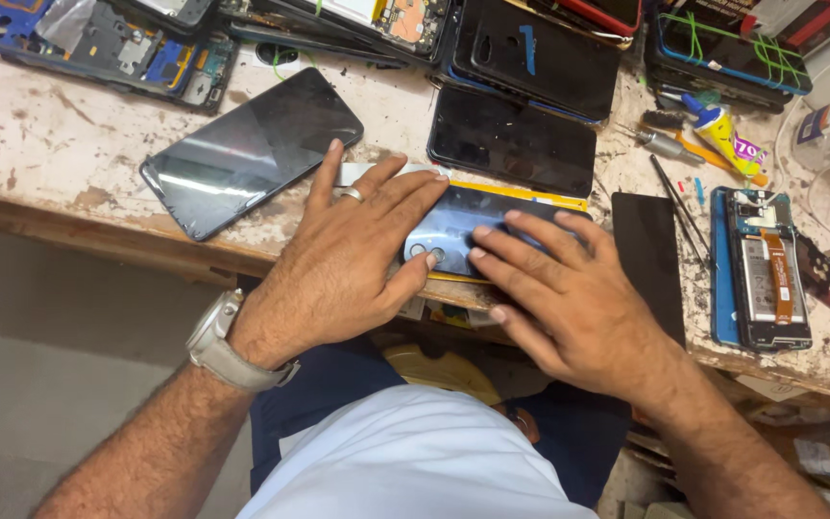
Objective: The person applies adhesive to the internal frame of a disassembled smartphone, then aligns and presses the back cover onto the device. The person handles a tube of adhesive, a metal spatula, and the phone components on a cluttered workbench.
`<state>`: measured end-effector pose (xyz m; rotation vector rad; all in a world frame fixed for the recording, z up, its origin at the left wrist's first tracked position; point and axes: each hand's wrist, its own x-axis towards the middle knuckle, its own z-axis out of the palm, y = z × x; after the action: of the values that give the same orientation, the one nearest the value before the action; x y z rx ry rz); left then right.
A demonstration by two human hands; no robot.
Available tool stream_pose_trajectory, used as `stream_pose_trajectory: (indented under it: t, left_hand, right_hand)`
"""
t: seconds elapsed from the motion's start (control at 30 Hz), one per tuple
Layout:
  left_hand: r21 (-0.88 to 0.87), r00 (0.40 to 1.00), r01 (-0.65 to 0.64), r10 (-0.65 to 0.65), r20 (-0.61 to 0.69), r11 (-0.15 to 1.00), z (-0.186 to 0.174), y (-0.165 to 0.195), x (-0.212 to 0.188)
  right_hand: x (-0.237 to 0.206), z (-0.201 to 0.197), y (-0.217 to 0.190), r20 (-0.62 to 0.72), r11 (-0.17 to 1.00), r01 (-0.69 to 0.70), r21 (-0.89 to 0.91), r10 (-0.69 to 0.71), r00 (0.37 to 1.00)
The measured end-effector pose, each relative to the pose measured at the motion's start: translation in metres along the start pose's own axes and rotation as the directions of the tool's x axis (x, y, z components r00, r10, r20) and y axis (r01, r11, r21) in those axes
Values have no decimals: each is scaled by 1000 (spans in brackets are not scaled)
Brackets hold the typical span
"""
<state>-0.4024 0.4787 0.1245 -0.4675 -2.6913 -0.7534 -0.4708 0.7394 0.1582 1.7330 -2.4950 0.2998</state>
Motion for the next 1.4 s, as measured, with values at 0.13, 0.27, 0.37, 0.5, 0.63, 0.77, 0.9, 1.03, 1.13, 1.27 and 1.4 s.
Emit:
stream_pose_trajectory:
  t: [0.13, 0.27, 0.37, 0.5, 0.63, 0.77, 0.9, 1.03, 1.13, 1.27, 1.4]
  left_hand:
    - [10, 1000, -4, 4, -10, 1000, -1, -2, 1]
    - [71, 999, -14, 16, -28, 997, -1, 0, 3]
    - [94, 999, -28, 32, -41, 995, 2, 6, 8]
    - [128, 997, -64, 69, -36, 990, 5, 9, 13]
    - [153, 995, -86, 91, -29, 985, 4, 4, 17]
    - [178, 994, -94, 84, 65, 979, -2, 6, 30]
    - [257, 968, -137, 74, 240, 957, -17, 17, 55]
    - [234, 890, -54, -59, 453, 971, -26, 26, 74]
    - [96, 895, -12, -32, 445, 995, -24, 30, 73]
    - [-74, 903, 163, -118, 412, 984, -21, 34, 59]
    - [-271, 980, 71, -17, 198, 960, -29, 42, 47]
  right_hand:
    - [8, 2, -5, -50, 996, 36, -86, -40, 998]
    - [7, 3, -8, -70, 987, 51, -151, -63, 996]
    - [3, 6, -12, -67, 995, 22, -97, -29, 997]
    - [-8, 7, -10, -74, 999, -40, 6, 40, 996]
    - [-17, -1, 9, -102, 986, -162, 38, 165, 981]
    - [-17, -11, 26, -37, 951, -299, 74, 302, 953]
    - [-10, -25, 32, 81, 934, -330, 133, 322, 943]
    - [-3, -32, 39, 192, 890, -407, 208, 371, 909]
    - [-6, -31, 43, 226, 850, -461, 256, 411, 883]
    - [-18, -28, 38, 187, 731, -477, 488, 446, 875]
    - [-32, -28, 25, 86, 633, -463, 621, 532, 842]
